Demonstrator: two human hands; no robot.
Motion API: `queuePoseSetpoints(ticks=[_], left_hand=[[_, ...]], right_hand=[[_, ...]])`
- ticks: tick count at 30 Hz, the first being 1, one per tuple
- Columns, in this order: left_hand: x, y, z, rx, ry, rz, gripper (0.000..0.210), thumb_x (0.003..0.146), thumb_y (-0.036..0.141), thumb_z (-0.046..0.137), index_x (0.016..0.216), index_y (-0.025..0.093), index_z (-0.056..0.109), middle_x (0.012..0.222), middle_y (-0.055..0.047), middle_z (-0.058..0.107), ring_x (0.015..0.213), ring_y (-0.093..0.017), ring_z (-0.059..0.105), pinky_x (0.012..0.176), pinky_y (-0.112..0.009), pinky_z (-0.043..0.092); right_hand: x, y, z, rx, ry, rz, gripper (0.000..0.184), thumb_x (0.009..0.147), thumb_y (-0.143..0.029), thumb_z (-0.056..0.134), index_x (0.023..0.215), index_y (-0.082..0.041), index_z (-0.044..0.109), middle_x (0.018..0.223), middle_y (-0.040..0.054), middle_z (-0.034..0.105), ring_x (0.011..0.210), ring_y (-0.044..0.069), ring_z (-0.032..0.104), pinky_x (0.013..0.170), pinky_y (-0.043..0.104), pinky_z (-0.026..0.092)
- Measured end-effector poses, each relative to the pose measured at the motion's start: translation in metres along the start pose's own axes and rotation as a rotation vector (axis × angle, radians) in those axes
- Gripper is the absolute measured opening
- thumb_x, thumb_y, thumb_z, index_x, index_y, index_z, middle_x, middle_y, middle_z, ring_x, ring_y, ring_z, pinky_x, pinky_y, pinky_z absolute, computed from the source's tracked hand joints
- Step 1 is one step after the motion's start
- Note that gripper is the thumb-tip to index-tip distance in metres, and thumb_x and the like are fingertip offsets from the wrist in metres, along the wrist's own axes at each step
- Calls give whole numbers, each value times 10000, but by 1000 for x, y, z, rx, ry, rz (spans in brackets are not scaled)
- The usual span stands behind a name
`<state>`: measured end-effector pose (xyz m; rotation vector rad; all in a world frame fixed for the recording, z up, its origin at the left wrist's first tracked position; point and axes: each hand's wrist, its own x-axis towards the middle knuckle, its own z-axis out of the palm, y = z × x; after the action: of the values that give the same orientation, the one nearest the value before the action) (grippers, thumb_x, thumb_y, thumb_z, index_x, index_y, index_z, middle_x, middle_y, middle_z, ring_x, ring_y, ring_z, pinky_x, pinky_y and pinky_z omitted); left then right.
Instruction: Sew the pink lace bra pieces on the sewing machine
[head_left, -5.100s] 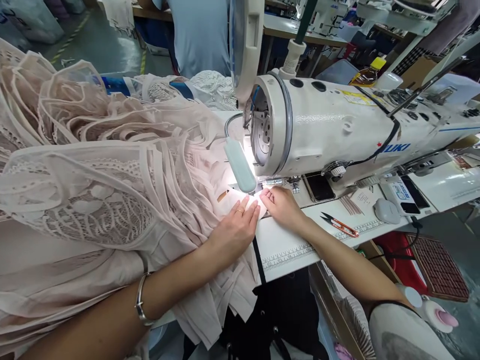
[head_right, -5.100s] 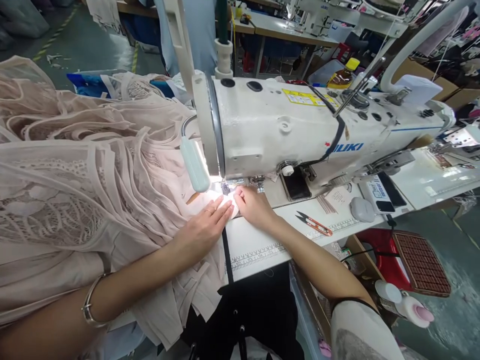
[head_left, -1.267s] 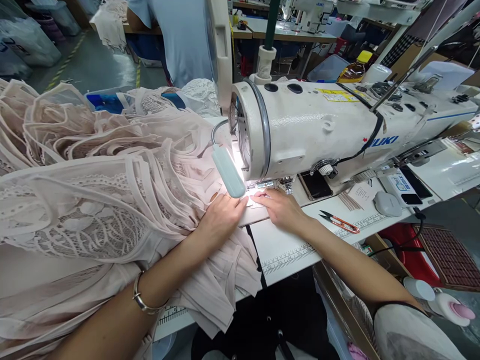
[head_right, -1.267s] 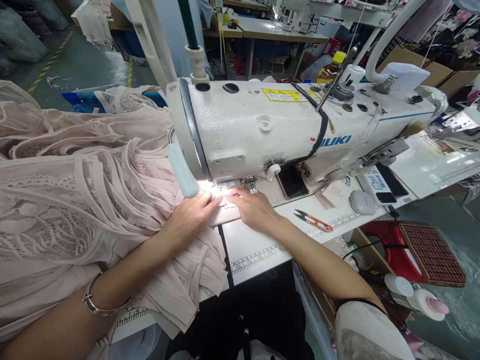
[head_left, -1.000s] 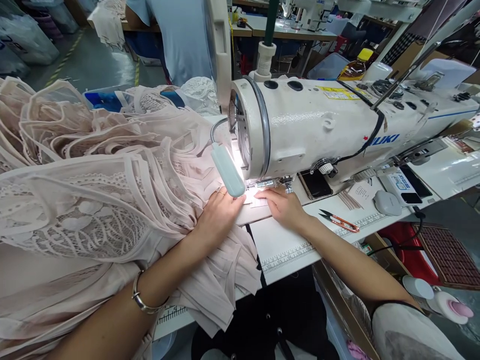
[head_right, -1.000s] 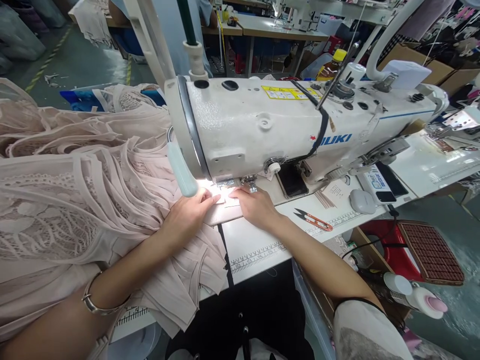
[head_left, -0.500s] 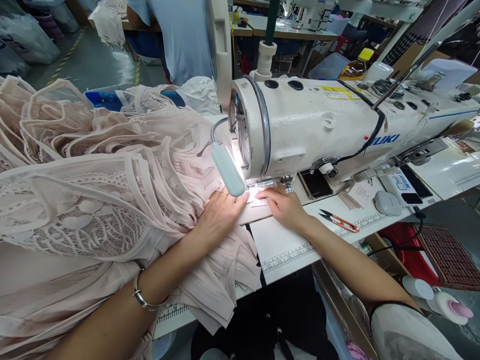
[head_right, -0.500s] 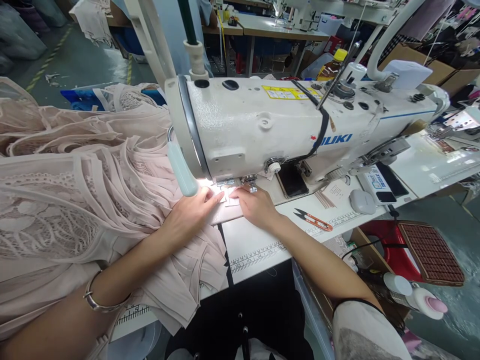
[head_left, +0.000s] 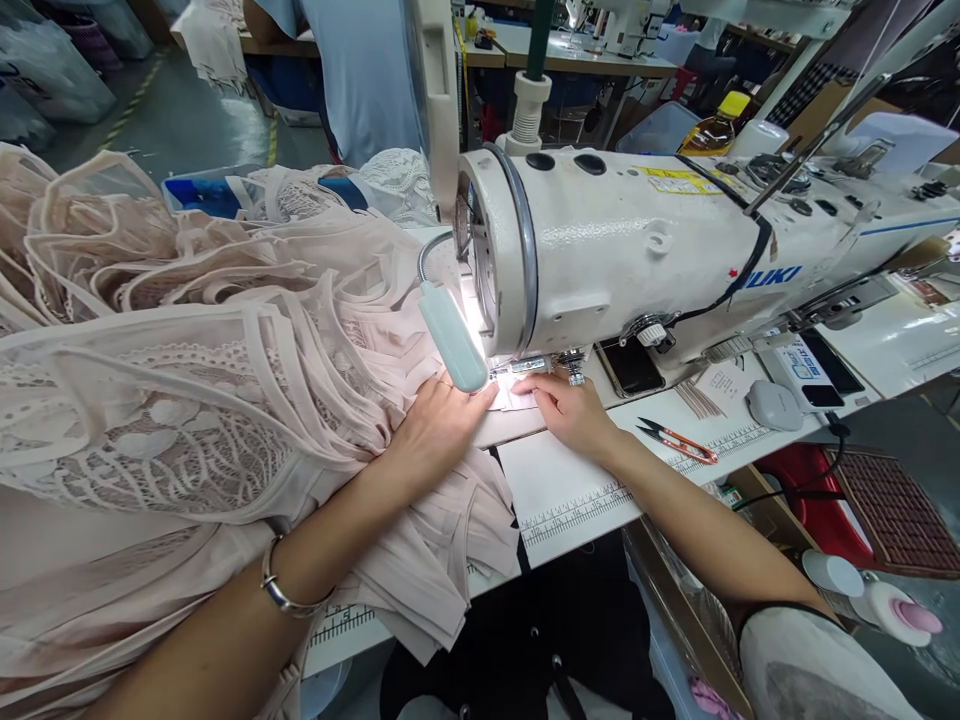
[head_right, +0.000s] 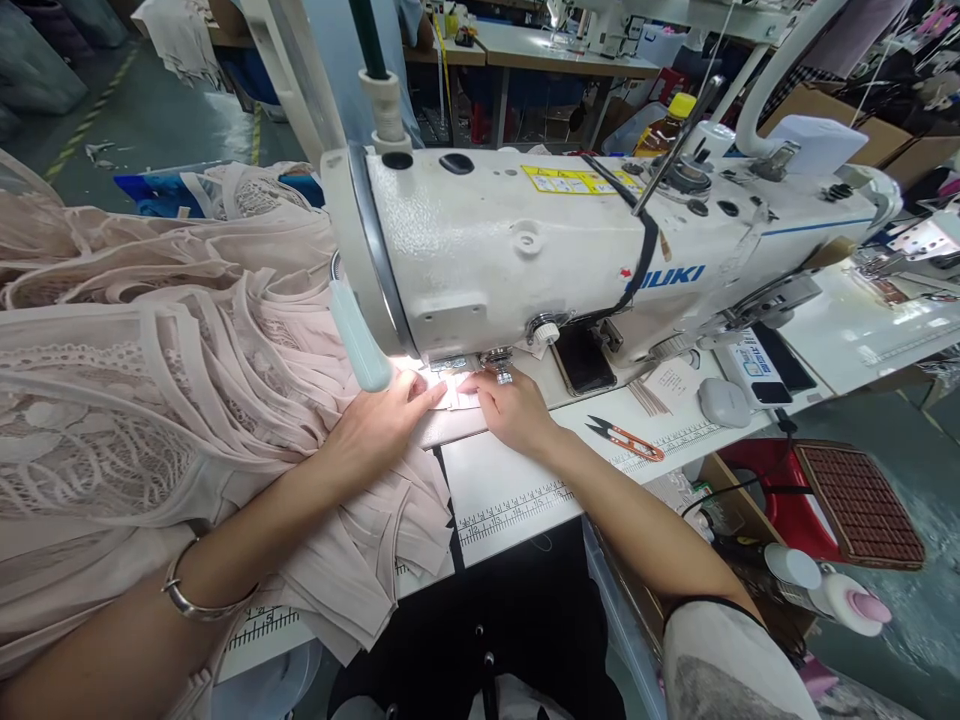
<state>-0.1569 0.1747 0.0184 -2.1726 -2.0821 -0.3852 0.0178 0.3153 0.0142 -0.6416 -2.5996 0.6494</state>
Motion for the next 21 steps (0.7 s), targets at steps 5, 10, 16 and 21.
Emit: queuePoseSetpoints(ticks=[5,10,16,21], left_hand=[[-5,-8,7,-227,137,46,398,1006,102,403,1169,273,724,1013,-63,624,831,-166,576,690,-273,476],[-8,-9,14,-197,125,154,312,1025,133,451,1176,225,709,1014,-56,680,867,-167,595,694,-271,476],[-4,0,10,62,157,215,307,1038,118,404,959,160,697,782,-44,599,698,-175,508,633,-305,402],[-4,4,9,59,190,243,285,1042,128,411,946,162,678,765,-34,574,702,-177,499,627,-301,388]], right_hand=[[1,0,-1,14,12,15,420,919,-111,397,1012,-270,775,992,7,784,996,220,663,886,343,501],[0,-4,-4,62,-13,6,412,914,-107,405,1006,-268,773,985,4,785,995,211,671,907,349,511],[-2,-4,-3,71,-31,-54,400,901,-90,414,971,-262,767,1037,5,777,1024,195,688,868,317,523],[-2,-2,-1,75,-23,-79,388,902,-90,412,946,-249,762,1018,5,777,983,184,695,807,299,514]])
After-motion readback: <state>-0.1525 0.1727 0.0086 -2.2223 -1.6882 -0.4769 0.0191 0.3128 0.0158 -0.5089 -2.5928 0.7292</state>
